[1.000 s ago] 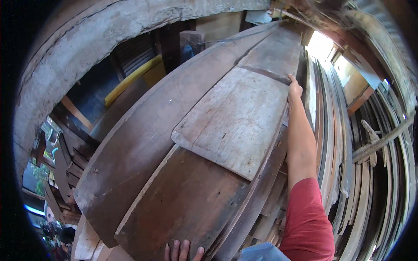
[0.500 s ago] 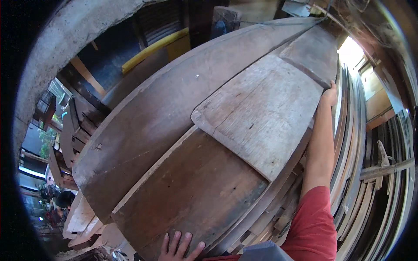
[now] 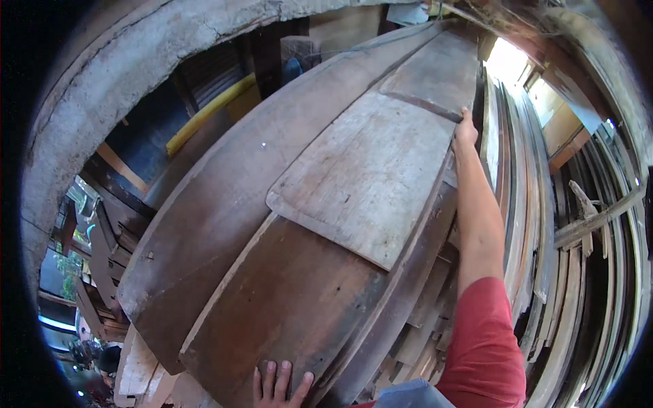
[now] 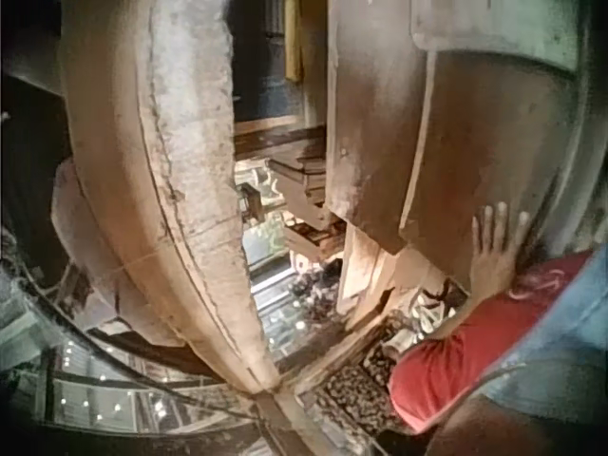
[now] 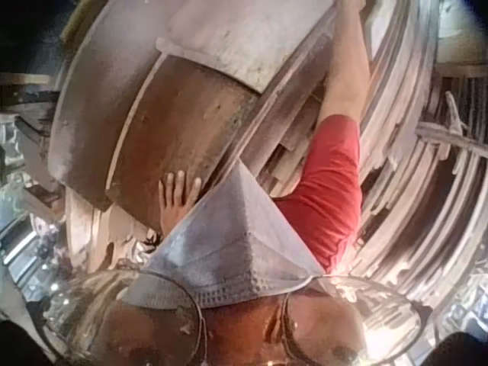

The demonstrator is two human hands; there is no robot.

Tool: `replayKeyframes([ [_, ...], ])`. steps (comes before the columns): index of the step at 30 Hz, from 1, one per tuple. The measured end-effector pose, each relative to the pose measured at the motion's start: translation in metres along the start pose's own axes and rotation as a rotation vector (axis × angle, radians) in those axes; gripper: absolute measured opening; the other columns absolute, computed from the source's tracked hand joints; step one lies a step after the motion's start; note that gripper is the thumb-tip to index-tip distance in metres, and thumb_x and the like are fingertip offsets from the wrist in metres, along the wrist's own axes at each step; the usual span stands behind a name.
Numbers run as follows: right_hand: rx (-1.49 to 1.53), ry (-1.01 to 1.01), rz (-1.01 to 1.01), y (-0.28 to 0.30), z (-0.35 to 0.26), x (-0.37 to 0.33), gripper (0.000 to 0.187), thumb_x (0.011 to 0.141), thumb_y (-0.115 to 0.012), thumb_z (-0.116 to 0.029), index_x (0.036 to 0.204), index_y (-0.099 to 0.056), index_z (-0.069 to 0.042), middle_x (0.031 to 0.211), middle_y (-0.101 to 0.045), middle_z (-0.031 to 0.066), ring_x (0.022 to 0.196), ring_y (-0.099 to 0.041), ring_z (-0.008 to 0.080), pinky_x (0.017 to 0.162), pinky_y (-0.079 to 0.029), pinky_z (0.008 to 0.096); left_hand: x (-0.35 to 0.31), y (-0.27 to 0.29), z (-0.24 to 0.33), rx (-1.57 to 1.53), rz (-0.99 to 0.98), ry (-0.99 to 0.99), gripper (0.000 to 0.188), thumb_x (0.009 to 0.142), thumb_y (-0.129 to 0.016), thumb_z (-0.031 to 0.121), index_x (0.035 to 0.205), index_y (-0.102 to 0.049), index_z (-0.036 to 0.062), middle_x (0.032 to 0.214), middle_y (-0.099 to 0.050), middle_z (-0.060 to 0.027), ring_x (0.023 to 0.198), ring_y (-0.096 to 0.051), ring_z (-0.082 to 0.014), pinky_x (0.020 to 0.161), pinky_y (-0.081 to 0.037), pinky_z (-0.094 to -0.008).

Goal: The person moves various wooden boards and planks one by one from a large stack, turning some over and placing them back or shifting them to look at parts underneath.

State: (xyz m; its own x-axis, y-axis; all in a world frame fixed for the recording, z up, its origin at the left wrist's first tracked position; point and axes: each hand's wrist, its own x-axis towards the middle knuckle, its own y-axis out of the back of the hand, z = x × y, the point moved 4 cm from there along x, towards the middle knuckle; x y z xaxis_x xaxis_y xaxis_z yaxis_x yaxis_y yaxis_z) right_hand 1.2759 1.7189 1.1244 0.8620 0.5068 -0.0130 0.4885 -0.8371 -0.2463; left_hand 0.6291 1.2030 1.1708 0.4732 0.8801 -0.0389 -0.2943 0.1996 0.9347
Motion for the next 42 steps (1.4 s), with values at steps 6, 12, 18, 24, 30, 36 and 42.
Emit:
replayKeyframes([
  [6, -0.009, -0.084, 0.012, 0.072, -0.002, -0.045, 0.065, 0.090, -0.078, -0.051, 0.118, -0.066, 0.007, 0.107, -0.059, 0.0135, 0.091, -0.056, 0.0219, 0.081, -0.043, 0.0375, -0.014, -0.023, -0.019, 0.237, -0.133, -0.141, 0.064, 0.104, -0.051, 0.038, 0.164, -0.044, 0.0183, 0.171, -0.032, -0.0251, 0.160, -0.023, -0.0493, 0.125, -0.019, -0.0760],
  [12, -0.018, -0.128, -0.093, 0.073, -0.007, -0.069, 0.045, 0.093, -0.074, -0.055, 0.101, -0.066, -0.011, 0.075, -0.046, -0.0013, 0.057, -0.043, 0.0125, 0.052, -0.032, 0.0306, -0.024, -0.021, -0.008, 0.058, -0.128, -0.058, 0.072, 0.100, -0.057, 0.045, 0.166, -0.041, 0.0212, 0.175, -0.024, -0.0213, 0.161, -0.020, -0.0495, 0.126, -0.013, -0.0769],
  [18, -0.066, -0.002, 0.086, 0.059, 0.005, -0.048, 0.077, 0.087, -0.078, -0.052, 0.124, -0.069, 0.014, 0.120, -0.070, 0.0215, 0.103, -0.066, 0.0260, 0.093, -0.050, 0.0402, -0.011, -0.006, -0.001, 0.018, -0.098, 0.020, 0.069, 0.092, -0.060, 0.013, 0.158, -0.050, 0.0259, 0.166, -0.038, -0.0270, 0.155, -0.032, -0.0529, 0.129, -0.017, -0.0695],
  [24, -0.081, 0.001, 0.120, 0.067, -0.011, -0.117, 0.086, 0.084, -0.080, -0.056, 0.120, -0.069, 0.021, 0.130, -0.071, 0.0279, 0.115, -0.068, 0.0328, 0.104, -0.049, 0.0437, -0.008, -0.006, 0.004, 0.122, -0.126, 0.068, 0.091, 0.083, -0.067, 0.002, 0.165, -0.039, 0.0286, 0.171, -0.033, -0.0194, 0.160, -0.027, -0.0422, 0.131, -0.016, -0.0655],
  [30, -0.114, -0.020, 0.137, 0.101, -0.032, -0.248, 0.086, 0.087, -0.078, -0.058, 0.118, -0.067, 0.022, 0.125, -0.069, 0.0299, 0.114, -0.064, 0.0339, 0.104, -0.047, 0.0471, -0.018, -0.007, -0.006, 0.143, -0.006, -0.062, 0.103, 0.077, -0.078, 0.006, 0.166, -0.028, 0.0045, 0.172, -0.027, -0.0211, 0.161, -0.021, -0.0458, 0.132, -0.016, -0.0625],
  [36, -0.012, -0.103, 0.007, 0.177, -0.033, -0.381, 0.071, 0.092, -0.077, -0.049, 0.117, -0.070, 0.017, 0.120, -0.067, 0.0189, 0.111, -0.058, 0.0250, 0.107, -0.043, 0.0421, -0.025, -0.010, -0.014, 0.081, 0.151, -0.134, 0.103, 0.078, -0.078, 0.006, 0.165, -0.024, -0.0038, 0.168, -0.027, -0.0295, 0.160, -0.018, -0.0524, 0.132, -0.014, -0.0630],
  [42, -0.032, -0.181, 0.020, 0.257, -0.069, -0.526, 0.052, 0.093, -0.077, -0.050, 0.108, -0.073, -0.001, 0.089, -0.061, 0.0017, 0.077, -0.052, 0.0133, 0.074, -0.044, 0.0323, -0.032, -0.013, -0.018, 0.100, 0.314, -0.161, 0.112, 0.077, -0.079, 0.006, 0.166, -0.012, -0.0065, 0.167, -0.025, -0.0340, 0.160, -0.013, -0.0550, 0.131, -0.012, -0.0670],
])
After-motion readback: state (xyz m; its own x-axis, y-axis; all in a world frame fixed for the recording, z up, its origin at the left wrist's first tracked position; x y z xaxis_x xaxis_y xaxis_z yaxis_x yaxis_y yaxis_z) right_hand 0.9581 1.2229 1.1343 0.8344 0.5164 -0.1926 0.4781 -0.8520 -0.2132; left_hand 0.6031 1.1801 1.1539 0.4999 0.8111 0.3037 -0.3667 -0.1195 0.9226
